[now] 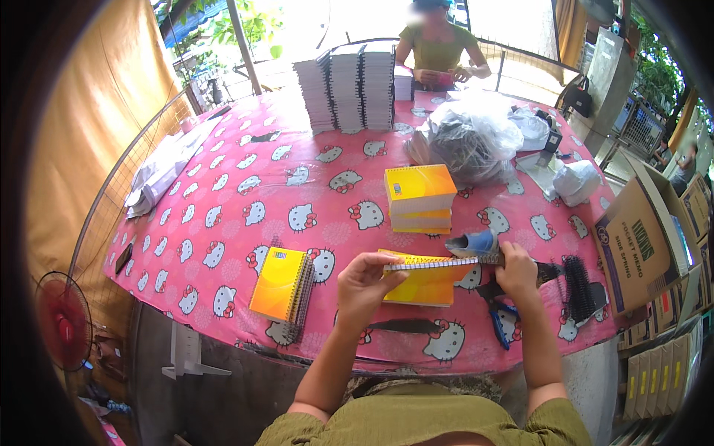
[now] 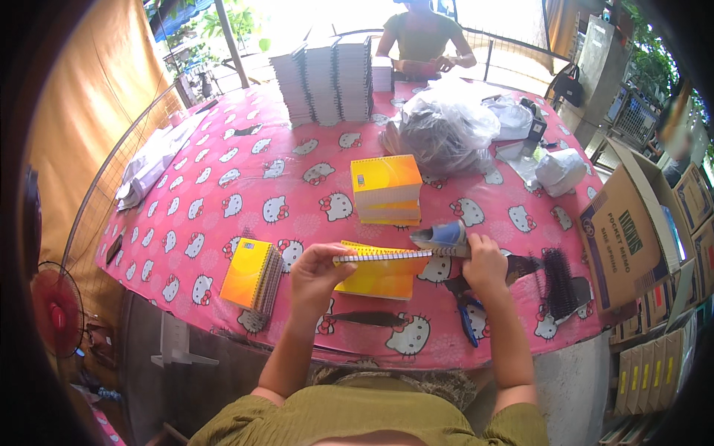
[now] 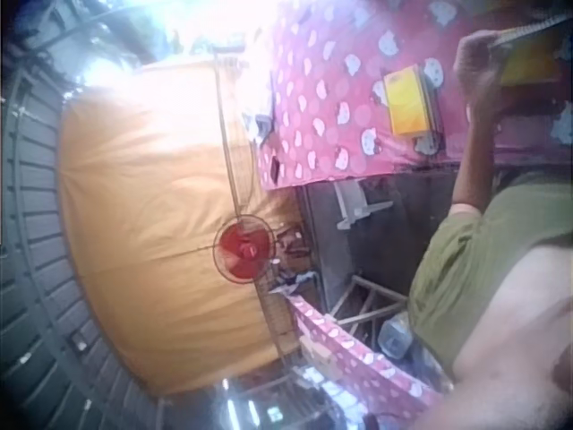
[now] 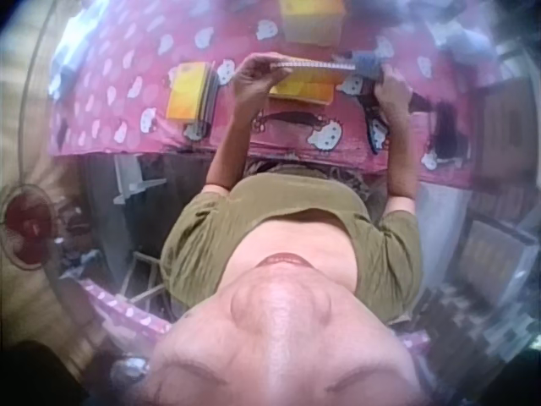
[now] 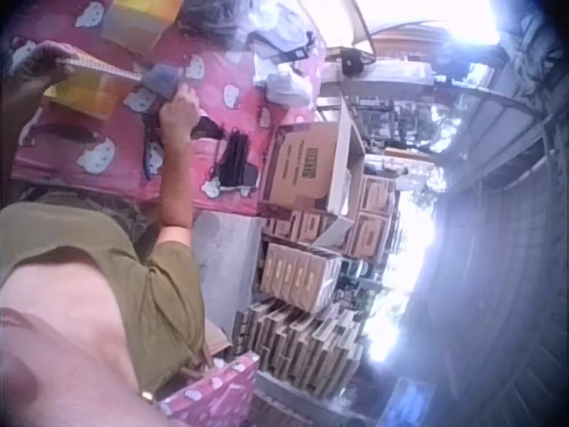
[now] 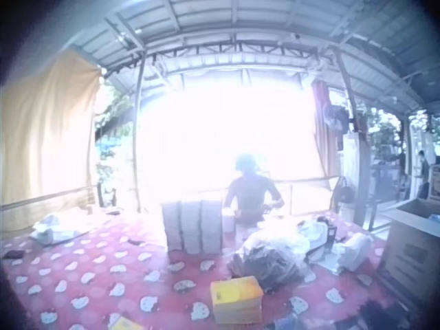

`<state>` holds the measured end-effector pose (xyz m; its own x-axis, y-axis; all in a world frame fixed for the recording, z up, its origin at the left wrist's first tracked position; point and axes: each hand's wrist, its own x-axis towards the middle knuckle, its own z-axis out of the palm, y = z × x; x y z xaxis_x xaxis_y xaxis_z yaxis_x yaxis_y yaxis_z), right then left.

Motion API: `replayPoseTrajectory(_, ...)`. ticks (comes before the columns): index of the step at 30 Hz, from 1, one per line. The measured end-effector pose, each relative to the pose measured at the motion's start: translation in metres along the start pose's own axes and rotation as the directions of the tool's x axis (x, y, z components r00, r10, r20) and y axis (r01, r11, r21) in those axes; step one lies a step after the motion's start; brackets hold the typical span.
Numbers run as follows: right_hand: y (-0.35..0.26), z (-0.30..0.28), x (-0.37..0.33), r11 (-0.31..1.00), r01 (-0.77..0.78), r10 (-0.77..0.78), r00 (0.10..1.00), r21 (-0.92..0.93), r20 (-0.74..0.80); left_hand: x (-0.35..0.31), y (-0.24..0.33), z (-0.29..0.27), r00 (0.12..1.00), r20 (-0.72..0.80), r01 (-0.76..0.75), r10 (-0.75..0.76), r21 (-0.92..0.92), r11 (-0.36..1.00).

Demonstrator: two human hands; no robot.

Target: The person threads wire coils through the punched edges of small yellow notebooks and uses a blue hand tool to crimp the ends of the wires.

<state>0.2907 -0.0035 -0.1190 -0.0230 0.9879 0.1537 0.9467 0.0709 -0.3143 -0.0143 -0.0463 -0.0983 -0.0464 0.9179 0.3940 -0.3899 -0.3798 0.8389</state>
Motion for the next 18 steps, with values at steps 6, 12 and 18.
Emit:
replayPoseTrajectory(6,0.004,-0.004,-0.090,0.993,0.084,-0.073,0.990,0.084,-0.118,-0.005,0.032,0.025,0.854,0.150,-0.505,0.498,0.467,0.726)
replayPoseTrajectory(12,-0.008,0.015,-0.149,0.997,-0.020,0.027,0.995,0.076,-0.097,-0.046,-0.005,0.026,0.948,0.226,-0.316,0.223,0.603,0.733)
replayPoseTrajectory(18,-0.075,-0.036,-0.132,0.759,0.267,-0.278,0.958,0.594,-0.075,-0.047,0.002,0.033,0.943,0.127,-0.318,0.307,0.612,0.724)
